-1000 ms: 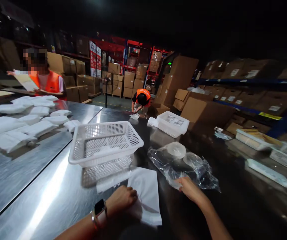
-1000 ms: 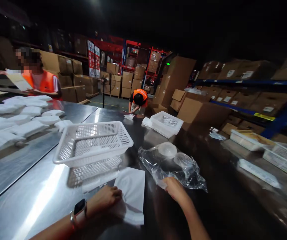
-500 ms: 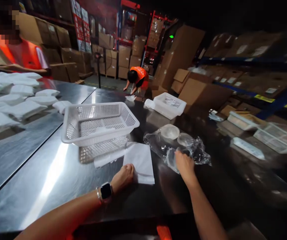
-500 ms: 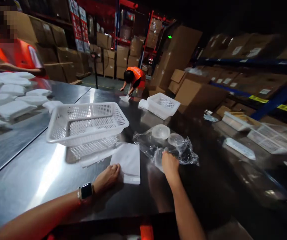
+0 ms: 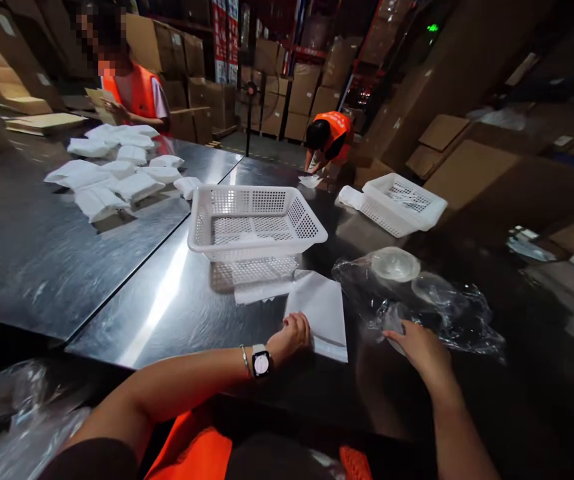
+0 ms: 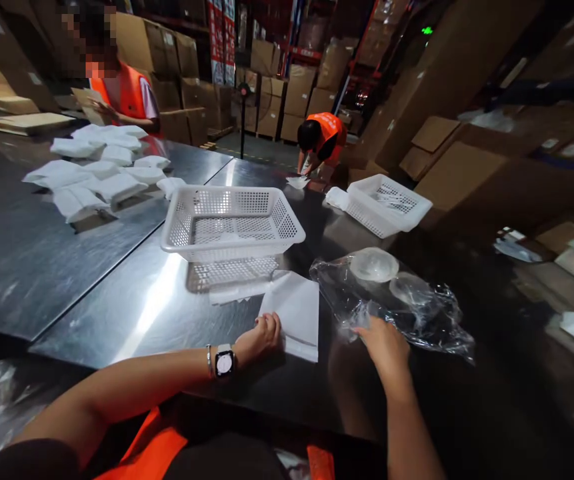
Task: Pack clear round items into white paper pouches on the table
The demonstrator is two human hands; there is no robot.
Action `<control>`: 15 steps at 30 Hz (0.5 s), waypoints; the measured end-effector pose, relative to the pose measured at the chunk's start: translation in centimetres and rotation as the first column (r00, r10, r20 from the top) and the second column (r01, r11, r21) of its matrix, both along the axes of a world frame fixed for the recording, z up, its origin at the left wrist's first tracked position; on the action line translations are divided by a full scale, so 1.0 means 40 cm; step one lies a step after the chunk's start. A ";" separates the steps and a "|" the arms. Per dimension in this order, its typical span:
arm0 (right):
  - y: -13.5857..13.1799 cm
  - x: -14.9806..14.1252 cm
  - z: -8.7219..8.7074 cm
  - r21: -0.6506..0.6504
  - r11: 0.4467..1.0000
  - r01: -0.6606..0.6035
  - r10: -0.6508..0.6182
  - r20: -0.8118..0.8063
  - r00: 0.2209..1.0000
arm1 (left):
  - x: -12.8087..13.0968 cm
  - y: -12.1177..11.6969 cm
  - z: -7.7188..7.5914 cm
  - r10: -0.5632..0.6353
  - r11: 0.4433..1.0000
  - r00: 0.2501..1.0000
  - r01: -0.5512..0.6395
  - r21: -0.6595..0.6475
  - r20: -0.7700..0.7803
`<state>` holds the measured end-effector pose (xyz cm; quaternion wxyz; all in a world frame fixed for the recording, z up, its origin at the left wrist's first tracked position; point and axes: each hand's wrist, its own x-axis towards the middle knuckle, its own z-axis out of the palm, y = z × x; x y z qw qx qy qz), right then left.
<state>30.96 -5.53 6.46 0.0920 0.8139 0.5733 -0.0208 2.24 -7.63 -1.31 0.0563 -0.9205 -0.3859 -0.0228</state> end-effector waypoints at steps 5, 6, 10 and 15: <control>-0.119 0.161 -0.074 0.115 0.989 -0.097 0.115 -0.167 0.979 | -0.001 0.001 0.000 0.005 1.000 1.000 -0.005 -0.007 0.001; -0.146 0.191 -0.095 0.163 0.977 -0.135 0.165 -0.189 0.968 | -0.002 0.003 0.002 0.005 1.000 1.000 -0.005 -0.012 0.001; -0.247 0.282 -0.176 0.310 0.877 -0.368 0.451 -0.261 0.854 | -0.009 0.009 0.013 -0.027 0.998 1.000 0.027 -0.056 0.011; -0.301 0.307 -0.199 0.321 0.879 -0.352 0.443 -0.283 0.851 | -0.019 0.025 0.030 -0.069 0.987 0.997 0.073 -0.142 0.033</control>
